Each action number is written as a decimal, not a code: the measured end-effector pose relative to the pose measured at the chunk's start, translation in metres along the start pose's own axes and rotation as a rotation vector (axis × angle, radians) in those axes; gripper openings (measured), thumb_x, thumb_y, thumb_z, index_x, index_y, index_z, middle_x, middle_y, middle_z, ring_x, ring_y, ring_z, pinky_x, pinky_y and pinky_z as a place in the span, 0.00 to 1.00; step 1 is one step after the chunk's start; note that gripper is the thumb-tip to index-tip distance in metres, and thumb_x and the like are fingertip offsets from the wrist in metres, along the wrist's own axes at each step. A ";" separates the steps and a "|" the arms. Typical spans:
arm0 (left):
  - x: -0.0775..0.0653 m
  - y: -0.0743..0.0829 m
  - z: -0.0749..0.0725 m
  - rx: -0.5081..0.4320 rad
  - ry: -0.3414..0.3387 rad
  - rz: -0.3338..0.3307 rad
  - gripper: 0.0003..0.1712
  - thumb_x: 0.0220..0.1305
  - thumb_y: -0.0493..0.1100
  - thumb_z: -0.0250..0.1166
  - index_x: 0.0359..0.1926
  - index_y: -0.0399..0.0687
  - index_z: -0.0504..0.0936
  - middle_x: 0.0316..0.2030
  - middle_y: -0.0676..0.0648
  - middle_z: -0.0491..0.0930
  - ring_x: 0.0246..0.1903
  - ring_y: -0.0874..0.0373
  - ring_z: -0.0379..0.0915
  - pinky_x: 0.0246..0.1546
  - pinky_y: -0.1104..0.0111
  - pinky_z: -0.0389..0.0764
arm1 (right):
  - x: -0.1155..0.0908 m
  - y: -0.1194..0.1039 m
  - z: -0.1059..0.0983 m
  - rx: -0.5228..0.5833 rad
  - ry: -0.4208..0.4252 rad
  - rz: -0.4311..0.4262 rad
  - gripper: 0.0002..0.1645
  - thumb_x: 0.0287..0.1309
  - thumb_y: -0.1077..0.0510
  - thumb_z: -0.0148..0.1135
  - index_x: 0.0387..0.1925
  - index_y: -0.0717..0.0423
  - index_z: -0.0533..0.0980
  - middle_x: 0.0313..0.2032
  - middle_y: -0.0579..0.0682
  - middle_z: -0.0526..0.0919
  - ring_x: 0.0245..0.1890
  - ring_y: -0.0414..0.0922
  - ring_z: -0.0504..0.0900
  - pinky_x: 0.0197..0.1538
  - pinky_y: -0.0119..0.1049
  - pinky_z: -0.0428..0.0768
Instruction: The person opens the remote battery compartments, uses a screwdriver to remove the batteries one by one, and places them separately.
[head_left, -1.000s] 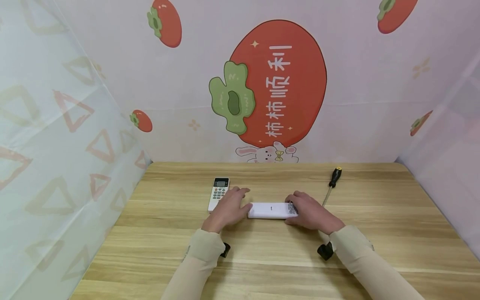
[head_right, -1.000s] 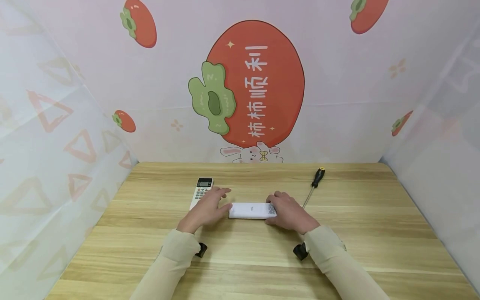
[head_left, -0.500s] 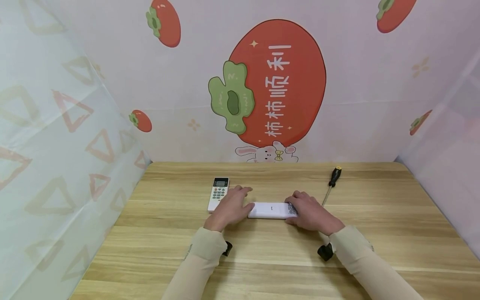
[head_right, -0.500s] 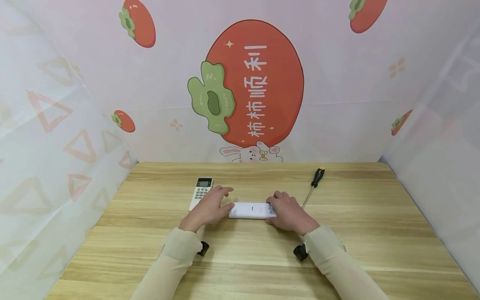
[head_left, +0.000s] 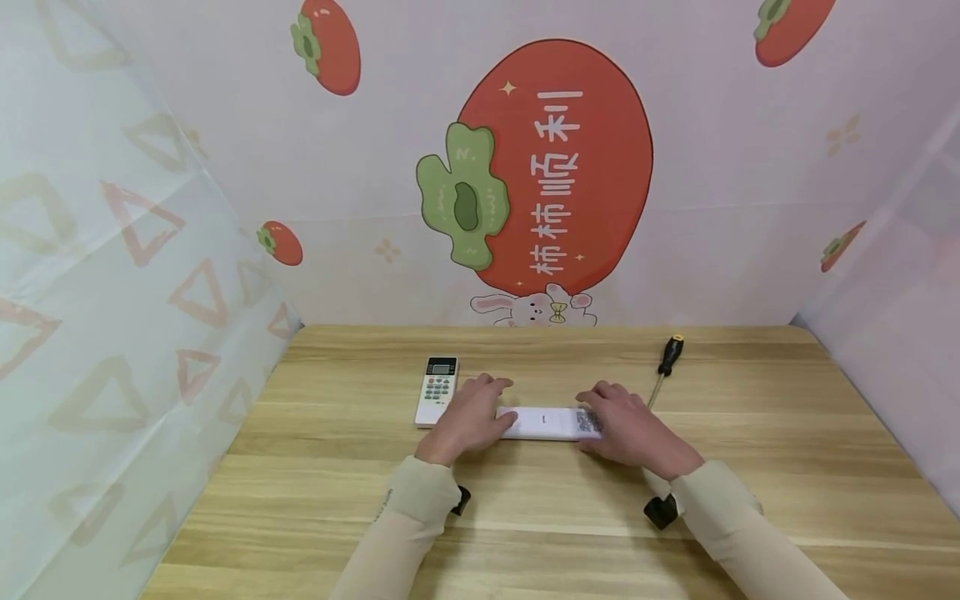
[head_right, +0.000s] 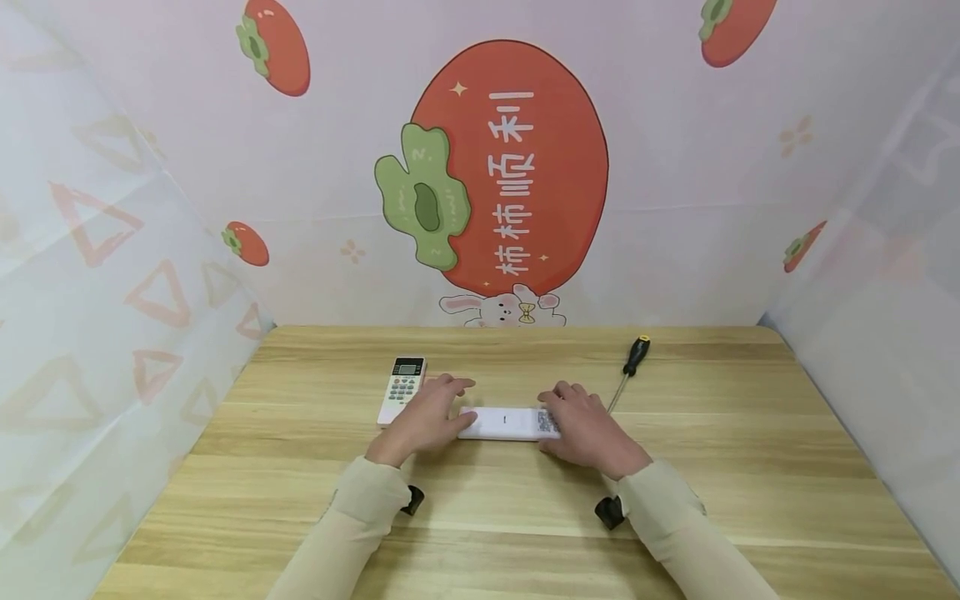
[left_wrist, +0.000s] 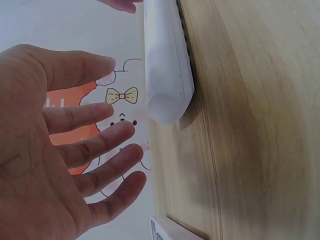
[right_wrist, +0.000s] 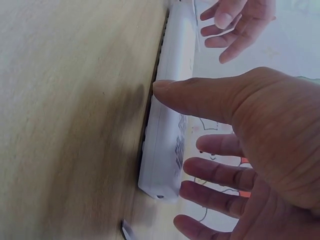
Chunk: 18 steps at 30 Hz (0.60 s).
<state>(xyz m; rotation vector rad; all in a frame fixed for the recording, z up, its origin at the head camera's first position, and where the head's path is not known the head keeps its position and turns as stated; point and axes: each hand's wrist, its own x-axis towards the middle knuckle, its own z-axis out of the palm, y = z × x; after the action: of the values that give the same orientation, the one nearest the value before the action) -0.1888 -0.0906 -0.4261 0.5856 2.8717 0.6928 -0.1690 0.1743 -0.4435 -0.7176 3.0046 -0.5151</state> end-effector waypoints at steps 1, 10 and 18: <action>0.000 0.001 0.000 0.003 -0.004 -0.002 0.30 0.69 0.50 0.66 0.68 0.45 0.75 0.60 0.42 0.75 0.60 0.44 0.69 0.61 0.51 0.71 | -0.001 0.000 -0.001 -0.003 0.003 0.000 0.40 0.48 0.49 0.81 0.61 0.61 0.77 0.53 0.57 0.78 0.51 0.55 0.76 0.54 0.58 0.74; 0.005 0.008 0.005 0.016 -0.050 -0.006 0.36 0.62 0.53 0.74 0.68 0.49 0.76 0.62 0.44 0.74 0.64 0.45 0.65 0.64 0.49 0.68 | -0.008 0.005 -0.004 -0.010 0.027 0.017 0.42 0.47 0.49 0.82 0.61 0.61 0.76 0.55 0.58 0.78 0.54 0.57 0.75 0.57 0.61 0.73; 0.011 0.012 0.013 0.067 -0.079 0.019 0.40 0.56 0.54 0.77 0.68 0.50 0.76 0.61 0.46 0.74 0.63 0.46 0.66 0.65 0.50 0.68 | -0.012 0.009 -0.005 0.001 0.046 0.020 0.41 0.48 0.50 0.81 0.61 0.62 0.76 0.54 0.58 0.78 0.53 0.58 0.76 0.55 0.60 0.74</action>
<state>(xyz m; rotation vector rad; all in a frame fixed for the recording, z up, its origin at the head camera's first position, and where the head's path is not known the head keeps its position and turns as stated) -0.1921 -0.0708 -0.4319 0.6355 2.8289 0.5641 -0.1623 0.1887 -0.4419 -0.6851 3.0503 -0.5398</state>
